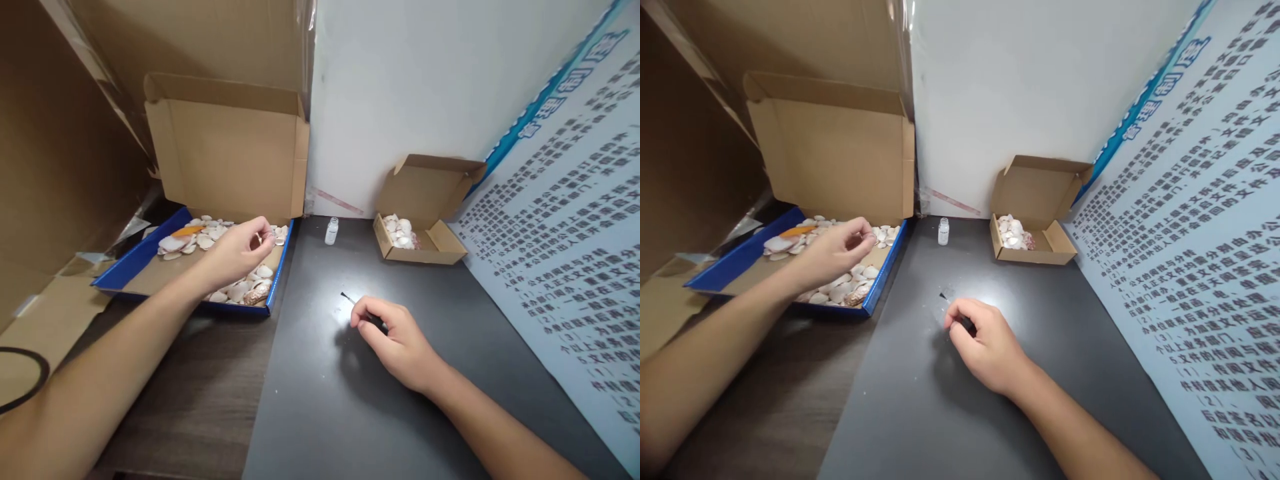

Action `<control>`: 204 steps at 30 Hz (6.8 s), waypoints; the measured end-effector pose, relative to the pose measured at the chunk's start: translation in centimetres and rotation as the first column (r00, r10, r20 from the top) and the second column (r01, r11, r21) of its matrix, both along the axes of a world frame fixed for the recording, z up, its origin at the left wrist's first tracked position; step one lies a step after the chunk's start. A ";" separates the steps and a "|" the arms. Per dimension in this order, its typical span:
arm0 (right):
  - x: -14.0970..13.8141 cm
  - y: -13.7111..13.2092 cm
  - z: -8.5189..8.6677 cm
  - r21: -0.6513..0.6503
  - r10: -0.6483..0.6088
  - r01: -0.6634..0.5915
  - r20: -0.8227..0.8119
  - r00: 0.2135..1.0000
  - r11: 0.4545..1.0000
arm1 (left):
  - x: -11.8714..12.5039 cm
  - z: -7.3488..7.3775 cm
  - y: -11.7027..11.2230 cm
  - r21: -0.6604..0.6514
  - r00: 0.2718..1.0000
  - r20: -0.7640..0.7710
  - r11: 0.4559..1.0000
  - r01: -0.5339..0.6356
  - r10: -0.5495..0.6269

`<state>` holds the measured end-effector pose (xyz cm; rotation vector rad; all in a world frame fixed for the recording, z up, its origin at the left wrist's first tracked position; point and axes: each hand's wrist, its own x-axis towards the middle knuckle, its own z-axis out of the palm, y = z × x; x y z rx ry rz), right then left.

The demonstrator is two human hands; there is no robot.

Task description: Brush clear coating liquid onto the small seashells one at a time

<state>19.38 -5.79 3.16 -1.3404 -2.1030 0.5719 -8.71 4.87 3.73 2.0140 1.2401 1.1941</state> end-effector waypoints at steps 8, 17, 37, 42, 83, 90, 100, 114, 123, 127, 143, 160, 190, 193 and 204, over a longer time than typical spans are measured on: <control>0.6 1.2 1.0 0.093 -0.177 0.200 -0.207 0.962 0.975 | 6.1 -0.3 -6.0 0.226 0.935 -0.171 0.911 0.345 -0.311; 0.6 5.8 6.5 0.006 -0.094 0.107 -0.434 0.896 0.994 | 8.2 -1.6 -5.8 0.067 0.878 -0.190 0.886 0.458 -0.440; 0.2 11.1 11.9 -0.079 -0.050 0.004 -0.577 0.815 0.997 | 14.5 0.8 2.8 -0.266 0.944 -0.117 0.906 -0.329 0.308; 0.4 11.1 11.9 -0.092 -0.063 0.017 -0.513 0.856 0.996 | 14.9 0.7 4.0 -0.168 0.921 -0.230 0.919 -0.356 0.315; 0.8 -0.9 2.8 0.422 0.111 -0.032 -0.165 0.980 0.906 | 11.2 -2.5 -4.3 0.102 0.953 -0.171 0.958 0.269 -0.249; 0.9 -0.8 2.7 0.441 0.090 -0.022 -0.132 0.987 0.897 | 11.2 -2.4 -4.4 0.238 0.946 -0.284 0.945 0.225 -0.154; 1.3 -0.6 2.4 0.429 0.134 -0.063 -0.138 0.981 0.901 | 11.2 -2.5 -4.6 0.292 0.916 -0.396 0.936 0.198 -0.070; 1.2 -0.4 2.9 0.273 -0.042 0.079 -0.140 0.989 0.959 | 11.2 -2.4 -4.9 0.469 0.850 -0.514 0.867 0.168 0.113; 1.1 0.1 2.9 -0.041 -0.086 0.076 -0.434 0.897 0.996 | 11.2 -2.4 -4.8 0.510 0.853 -0.504 0.844 0.168 0.134; 1.0 0.4 3.0 -0.130 -0.107 0.042 -0.547 0.830 0.991 | 11.2 -2.7 -4.7 0.502 0.856 -0.500 0.849 0.165 0.129; 0.7 1.1 2.9 -0.396 -0.307 -0.060 -0.790 0.530 0.916 | 11.2 -2.4 -4.8 0.354 0.845 -0.531 0.923 0.152 0.064; 0.9 1.5 3.0 -0.428 -0.353 -0.051 -0.801 0.483 0.902 | 11.2 -2.3 -4.8 0.243 0.854 -0.520 0.959 0.143 0.005; 1.9 2.7 2.7 -0.442 -0.366 -0.142 -0.853 0.371 0.886 | 11.2 -2.0 -5.1 0.133 0.975 -0.189 0.981 0.139 -0.113; 2.0 3.0 2.5 -0.441 -0.370 -0.136 -0.856 0.360 0.887 | 11.1 -1.8 -5.2 0.131 0.982 -0.173 0.987 0.097 -0.073; 1.9 3.2 1.9 -0.463 -0.386 -0.125 -0.837 0.388 0.878 | 11.0 -1.0 -6.1 0.032 0.997 -0.063 0.999 0.038 -0.036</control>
